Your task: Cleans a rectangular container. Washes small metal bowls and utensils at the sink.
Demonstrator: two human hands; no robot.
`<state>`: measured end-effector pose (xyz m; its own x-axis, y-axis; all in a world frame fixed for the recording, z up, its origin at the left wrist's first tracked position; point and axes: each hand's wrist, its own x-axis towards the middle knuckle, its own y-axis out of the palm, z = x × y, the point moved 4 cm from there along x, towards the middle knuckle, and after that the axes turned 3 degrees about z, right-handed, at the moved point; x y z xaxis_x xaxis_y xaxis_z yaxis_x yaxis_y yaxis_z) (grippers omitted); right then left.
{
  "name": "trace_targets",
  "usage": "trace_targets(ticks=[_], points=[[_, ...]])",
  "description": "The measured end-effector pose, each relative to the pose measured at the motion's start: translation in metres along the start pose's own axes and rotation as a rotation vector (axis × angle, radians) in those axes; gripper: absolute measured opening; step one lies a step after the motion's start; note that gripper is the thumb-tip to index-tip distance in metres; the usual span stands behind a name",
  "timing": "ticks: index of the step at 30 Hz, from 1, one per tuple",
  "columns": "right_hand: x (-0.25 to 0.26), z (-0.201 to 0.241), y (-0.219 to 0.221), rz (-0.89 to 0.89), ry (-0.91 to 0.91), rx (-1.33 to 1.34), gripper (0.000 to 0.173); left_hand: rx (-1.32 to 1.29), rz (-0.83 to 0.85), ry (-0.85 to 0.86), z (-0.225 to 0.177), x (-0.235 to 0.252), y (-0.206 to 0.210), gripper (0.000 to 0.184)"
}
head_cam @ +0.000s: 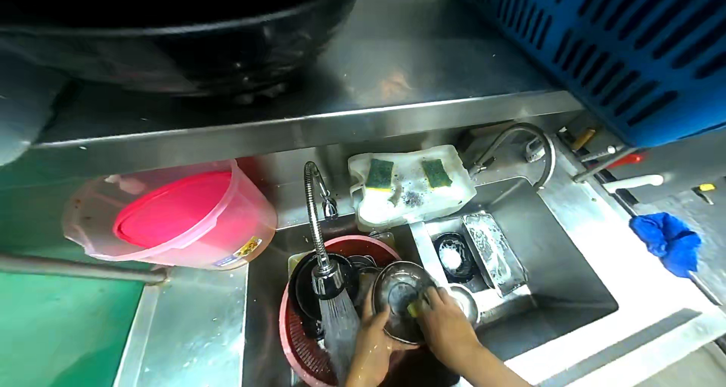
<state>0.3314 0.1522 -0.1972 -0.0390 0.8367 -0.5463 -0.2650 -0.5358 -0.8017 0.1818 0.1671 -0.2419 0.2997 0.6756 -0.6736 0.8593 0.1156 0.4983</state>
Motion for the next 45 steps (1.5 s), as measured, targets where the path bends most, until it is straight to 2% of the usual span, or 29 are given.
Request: trace_targets(ticks=[2, 4, 6, 8, 9, 11, 12, 15, 17, 19, 20, 21, 23, 25, 27, 28, 30, 31, 32, 35, 37, 38, 41, 43, 45], points=[[-0.01, 0.02, -0.002, 0.104, -0.1, 0.057, 0.029, 0.022, 0.017, 0.058, -0.007, -0.002, 0.0, 0.058], [-0.011, 0.035, -0.009, 0.093, -0.25, 0.224, 0.027, 0.072, 0.055, 0.037, -0.005, -0.014, 0.007, 0.054], [0.003, 0.037, -0.025, -0.066, -0.321, 0.325, 0.027, 0.121, 0.056, -0.008, -0.002, -0.032, 0.023, 0.055], [0.025, 0.018, -0.043, -0.277, -0.22, 0.207, 0.027, 0.164, 0.083, 0.033, -0.004, -0.042, 0.031, 0.062], [0.033, 0.004, -0.047, -0.328, -0.128, 0.124, 0.028, 0.222, 0.082, 0.098, -0.009, -0.042, 0.031, 0.068], [0.033, -0.011, -0.037, -0.227, 0.002, 0.057, 0.03, 0.335, 0.045, 0.216, -0.025, -0.039, 0.024, 0.071], [0.027, -0.008, -0.027, -0.147, -0.011, 0.104, 0.03, 0.356, 0.021, 0.259, -0.034, -0.036, 0.021, 0.07], [0.008, 0.023, -0.009, -0.045, -0.314, 0.407, 0.024, 0.401, -0.044, 0.325, -0.042, -0.029, 0.019, 0.059], [0.01, 0.038, -0.026, -0.199, -0.443, 0.553, 0.023, 0.486, -0.034, 0.341, -0.037, -0.028, 0.028, 0.054], [0.021, 0.025, -0.046, -0.477, -0.345, 0.504, 0.022, 0.585, 0.008, 0.339, -0.034, -0.031, 0.04, 0.053], [0.027, 0.012, -0.05, -0.54, -0.227, 0.427, 0.024, 0.626, 0.024, 0.354, -0.034, -0.032, 0.044, 0.053], [0.031, 0.0, -0.047, -0.529, -0.112, 0.351, 0.027, 0.654, 0.027, 0.379, -0.035, -0.032, 0.045, 0.053], [0.025, -0.006, -0.028, -0.34, -0.02, 0.283, 0.031, 0.652, -0.041, 0.465, -0.04, -0.027, 0.037, 0.052], [0.007, 0.001, -0.006, -0.129, -0.152, 0.362, 0.03, 0.681, -0.184, 0.554, -0.042, -0.017, 0.023, 0.049], [-0.014, 0.007, 0.001, -0.098, -0.27, 0.472, 0.027, 0.567, -0.243, 0.57, -0.034, -0.008, 0.012, 0.048], [-0.026, 0.005, 0.0, -0.214, -0.284, 0.51, 0.024, 0.453, -0.288, 0.547, -0.031, -0.004, 0.011, 0.047], [-0.052, -0.004, -0.004, -0.632, -0.265, 0.517, 0.019, 0.251, -0.368, 0.401, -0.027, 0.002, 0.014, 0.047], [-0.062, -0.006, -0.007, -0.83, -0.245, 0.496, 0.018, 0.171, -0.369, 0.311, -0.025, 0.003, 0.018, 0.047], [-0.068, -0.005, -0.008, -0.954, -0.23, 0.488, 0.018, 0.098, -0.317, 0.216, -0.02, 0.004, 0.024, 0.047], [-0.069, 0.01, -0.023, -1.034, -0.298, 0.649, 0.027, -0.057, -0.058, -0.04, 0.01, -0.007, 0.057, 0.028], [-0.062, 0.011, -0.059, -1.085, -0.307, 0.758, 0.037, -0.126, 0.174, -0.119, 0.028, -0.015, 0.076, 0.026], [-0.059, 0.007, -0.081, -1.047, -0.286, 0.815, 0.039, -0.099, 0.219, -0.155, 0.034, -0.016, 0.081, 0.027], [-0.036, -0.021, -0.118, -0.671, -0.051, 1.06, 0.031, 0.156, 0.312, -0.114, 0.034, -0.023, 0.088, 0.024], [-0.016, -0.036, -0.096, -0.463, 0.048, 1.33, 0.034, 0.259, 0.34, -0.036, 0.027, -0.027, 0.086, 0.024], [-0.009, -0.034, -0.048, -0.361, 0.154, 1.598, 0.037, 0.353, 0.264, 0.008, 0.03, -0.012, 0.075, 0.029]])
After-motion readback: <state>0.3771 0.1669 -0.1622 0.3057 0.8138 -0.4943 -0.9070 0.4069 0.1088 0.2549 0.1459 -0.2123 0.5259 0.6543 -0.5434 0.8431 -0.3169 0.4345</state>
